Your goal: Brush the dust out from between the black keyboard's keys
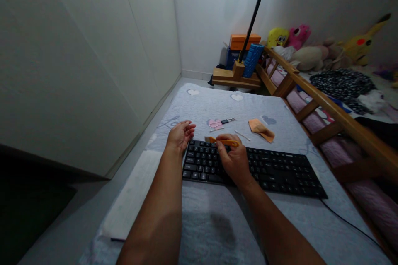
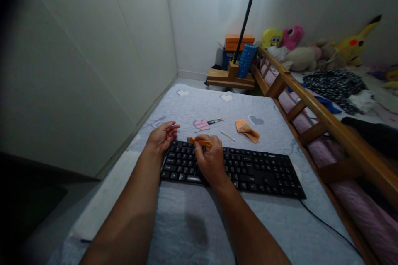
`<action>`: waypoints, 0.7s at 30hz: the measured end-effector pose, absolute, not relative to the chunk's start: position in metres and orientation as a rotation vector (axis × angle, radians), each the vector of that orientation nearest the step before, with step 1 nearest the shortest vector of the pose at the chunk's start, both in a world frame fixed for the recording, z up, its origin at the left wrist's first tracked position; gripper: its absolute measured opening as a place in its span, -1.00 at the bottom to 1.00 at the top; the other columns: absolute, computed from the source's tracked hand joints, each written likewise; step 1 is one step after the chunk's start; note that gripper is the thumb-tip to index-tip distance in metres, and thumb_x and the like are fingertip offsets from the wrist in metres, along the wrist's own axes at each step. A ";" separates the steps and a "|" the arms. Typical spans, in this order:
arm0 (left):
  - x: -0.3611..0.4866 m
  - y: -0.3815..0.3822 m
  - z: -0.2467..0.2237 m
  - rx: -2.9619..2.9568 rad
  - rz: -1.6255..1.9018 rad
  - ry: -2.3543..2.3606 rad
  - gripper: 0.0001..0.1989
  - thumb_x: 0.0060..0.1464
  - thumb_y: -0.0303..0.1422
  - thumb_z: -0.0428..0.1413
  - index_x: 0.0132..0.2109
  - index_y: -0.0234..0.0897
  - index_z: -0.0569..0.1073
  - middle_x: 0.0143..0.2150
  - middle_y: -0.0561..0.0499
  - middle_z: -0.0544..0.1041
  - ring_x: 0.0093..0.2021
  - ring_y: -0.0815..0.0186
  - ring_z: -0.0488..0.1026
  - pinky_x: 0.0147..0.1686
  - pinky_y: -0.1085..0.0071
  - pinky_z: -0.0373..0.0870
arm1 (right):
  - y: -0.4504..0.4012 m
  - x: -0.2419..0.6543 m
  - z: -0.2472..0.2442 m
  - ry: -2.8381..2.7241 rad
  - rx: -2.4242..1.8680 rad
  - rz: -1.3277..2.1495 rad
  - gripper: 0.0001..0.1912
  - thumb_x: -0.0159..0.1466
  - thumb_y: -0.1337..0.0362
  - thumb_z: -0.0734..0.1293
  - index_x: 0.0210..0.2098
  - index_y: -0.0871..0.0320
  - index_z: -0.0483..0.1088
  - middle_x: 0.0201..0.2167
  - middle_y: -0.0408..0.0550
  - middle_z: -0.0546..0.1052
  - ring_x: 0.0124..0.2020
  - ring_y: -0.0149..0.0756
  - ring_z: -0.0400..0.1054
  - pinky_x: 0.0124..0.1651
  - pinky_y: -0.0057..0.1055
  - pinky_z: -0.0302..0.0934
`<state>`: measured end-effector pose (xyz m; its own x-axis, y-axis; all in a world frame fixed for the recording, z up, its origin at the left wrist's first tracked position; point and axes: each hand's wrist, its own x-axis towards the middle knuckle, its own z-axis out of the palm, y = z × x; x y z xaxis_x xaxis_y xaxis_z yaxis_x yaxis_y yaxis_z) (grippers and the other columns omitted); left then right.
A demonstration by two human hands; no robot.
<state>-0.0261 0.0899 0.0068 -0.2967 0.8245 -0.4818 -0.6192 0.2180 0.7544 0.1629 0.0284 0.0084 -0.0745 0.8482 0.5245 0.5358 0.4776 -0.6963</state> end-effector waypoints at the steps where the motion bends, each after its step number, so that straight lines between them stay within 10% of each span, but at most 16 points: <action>1: -0.026 0.090 0.007 0.228 1.442 1.208 -0.94 0.16 -0.55 0.11 -0.28 -0.34 0.41 -0.47 -0.02 0.56 -0.62 0.48 0.40 -0.60 0.61 0.32 | 0.028 0.161 0.007 -1.751 -1.161 0.461 -0.85 0.36 0.24 0.27 -0.22 0.05 0.50 -0.25 -0.03 0.59 -0.14 -0.13 0.44 0.00 -0.17 0.27; 21: -0.026 0.089 0.007 0.234 1.446 1.206 -0.94 0.15 -0.56 0.10 -0.27 -0.36 0.43 -0.48 -0.01 0.55 -0.58 0.47 0.43 -0.54 0.59 0.36 | 0.029 0.147 -0.003 -1.854 -1.187 0.421 -0.85 0.35 0.27 0.34 -0.17 0.09 0.58 -0.22 -0.02 0.62 -0.12 -0.15 0.47 0.03 -0.17 0.24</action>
